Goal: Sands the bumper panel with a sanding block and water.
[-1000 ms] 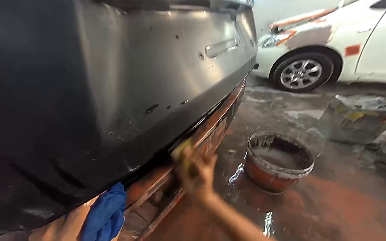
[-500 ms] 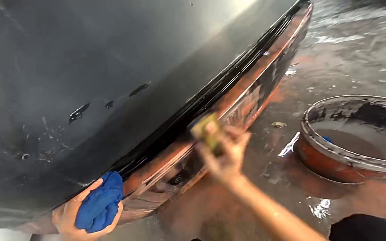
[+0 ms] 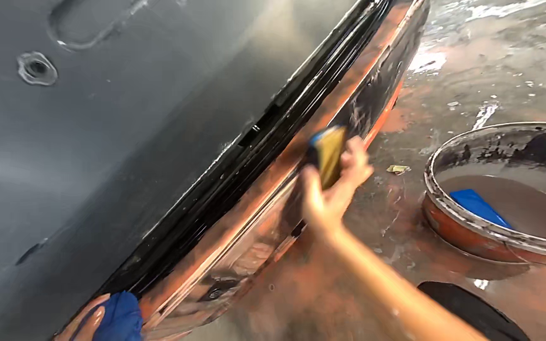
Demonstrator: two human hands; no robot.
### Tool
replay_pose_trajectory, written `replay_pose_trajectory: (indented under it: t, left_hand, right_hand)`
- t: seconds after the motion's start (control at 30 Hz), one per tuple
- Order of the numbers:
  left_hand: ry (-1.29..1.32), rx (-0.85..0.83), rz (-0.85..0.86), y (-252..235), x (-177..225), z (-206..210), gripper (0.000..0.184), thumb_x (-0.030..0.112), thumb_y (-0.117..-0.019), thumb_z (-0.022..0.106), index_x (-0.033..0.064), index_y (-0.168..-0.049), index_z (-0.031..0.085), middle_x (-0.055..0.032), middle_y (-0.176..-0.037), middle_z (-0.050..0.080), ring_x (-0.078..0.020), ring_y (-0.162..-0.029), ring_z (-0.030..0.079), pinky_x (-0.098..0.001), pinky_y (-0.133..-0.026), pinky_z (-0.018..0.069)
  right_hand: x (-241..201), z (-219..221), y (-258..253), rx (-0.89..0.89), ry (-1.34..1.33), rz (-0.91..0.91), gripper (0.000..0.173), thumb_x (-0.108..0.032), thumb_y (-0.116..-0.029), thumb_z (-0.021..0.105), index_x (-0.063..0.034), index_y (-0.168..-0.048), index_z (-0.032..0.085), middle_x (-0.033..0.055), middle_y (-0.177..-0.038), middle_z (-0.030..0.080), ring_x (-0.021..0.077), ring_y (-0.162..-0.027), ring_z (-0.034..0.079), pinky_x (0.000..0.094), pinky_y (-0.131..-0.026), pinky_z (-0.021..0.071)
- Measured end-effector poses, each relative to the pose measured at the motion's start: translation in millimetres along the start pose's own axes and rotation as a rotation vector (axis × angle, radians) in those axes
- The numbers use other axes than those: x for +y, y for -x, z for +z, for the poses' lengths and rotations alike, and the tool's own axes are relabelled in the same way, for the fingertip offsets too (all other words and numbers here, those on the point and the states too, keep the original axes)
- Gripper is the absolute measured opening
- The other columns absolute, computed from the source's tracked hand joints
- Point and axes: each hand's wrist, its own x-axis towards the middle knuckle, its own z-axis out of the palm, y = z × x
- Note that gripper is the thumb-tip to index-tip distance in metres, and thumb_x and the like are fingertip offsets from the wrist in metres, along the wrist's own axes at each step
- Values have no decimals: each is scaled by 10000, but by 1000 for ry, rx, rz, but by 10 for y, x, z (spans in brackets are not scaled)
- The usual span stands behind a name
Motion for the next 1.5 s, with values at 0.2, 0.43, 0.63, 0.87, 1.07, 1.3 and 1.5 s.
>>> replay_pose_trajectory:
  t: [0.2,0.43,0.63,0.87,1.07,1.3,1.5]
  left_hand:
    - [-107,75,48,-197,177,144,575,437,-772,807,168,-1242,616,-102,-1245,634,-216,-1198,610,-393,-1018,510]
    - [7,56,277,-1153,509,466,347,440,-804,782,189,-1020,679,-40,-979,704,-149,-897,687,-340,-753,579]
    - [110,48,476,-1993,719,870,282,323,-770,772,82,-897,702,-54,-867,704,-136,-822,686,-315,-707,576]
    - [537,-180,446,-2045,438,691,430,221,-835,768,78,-1205,601,26,-1085,685,-60,-1016,665,-270,-918,577]
    - [841,-233,326,-1956,251,854,420,291,-896,717,143,-1271,597,12,-1135,684,-119,-1020,671,-309,-893,583]
    - [804,-211,374,-1988,193,929,523,360,-858,752,187,-1317,570,17,-1179,677,-138,-1060,668,-327,-908,583]
    - [641,-185,564,-2038,309,906,564,316,-786,799,105,-1271,604,-84,-1275,659,-295,-1219,627,-491,-1043,543]
  right_hand:
    - [-481,105,1187,-87,16,-57,715,-413,-920,645,-253,-1565,383,85,-1449,470,241,-1308,476,465,-1064,437]
    - [-337,137,917,-78,-15,-233,654,-434,-884,701,-207,-1475,537,111,-1317,512,223,-1217,503,419,-1029,442]
    - [-703,195,1864,-70,7,-27,643,-439,-929,679,-298,-1526,486,130,-1435,479,283,-1297,495,529,-1044,464]
    - [-365,323,906,194,82,22,587,-452,-903,675,-198,-1428,615,209,-1262,543,338,-1149,534,539,-961,473]
    - [-694,275,1249,128,95,42,624,-475,-972,617,-294,-1548,460,132,-1401,498,294,-1266,499,531,-1015,465]
    - [-260,384,854,220,140,-103,530,-452,-909,651,-289,-1413,623,129,-1270,578,293,-1132,558,508,-906,500]
    - [-477,230,666,223,197,176,562,-489,-1008,537,-340,-1545,464,105,-1346,526,293,-1235,506,541,-978,468]
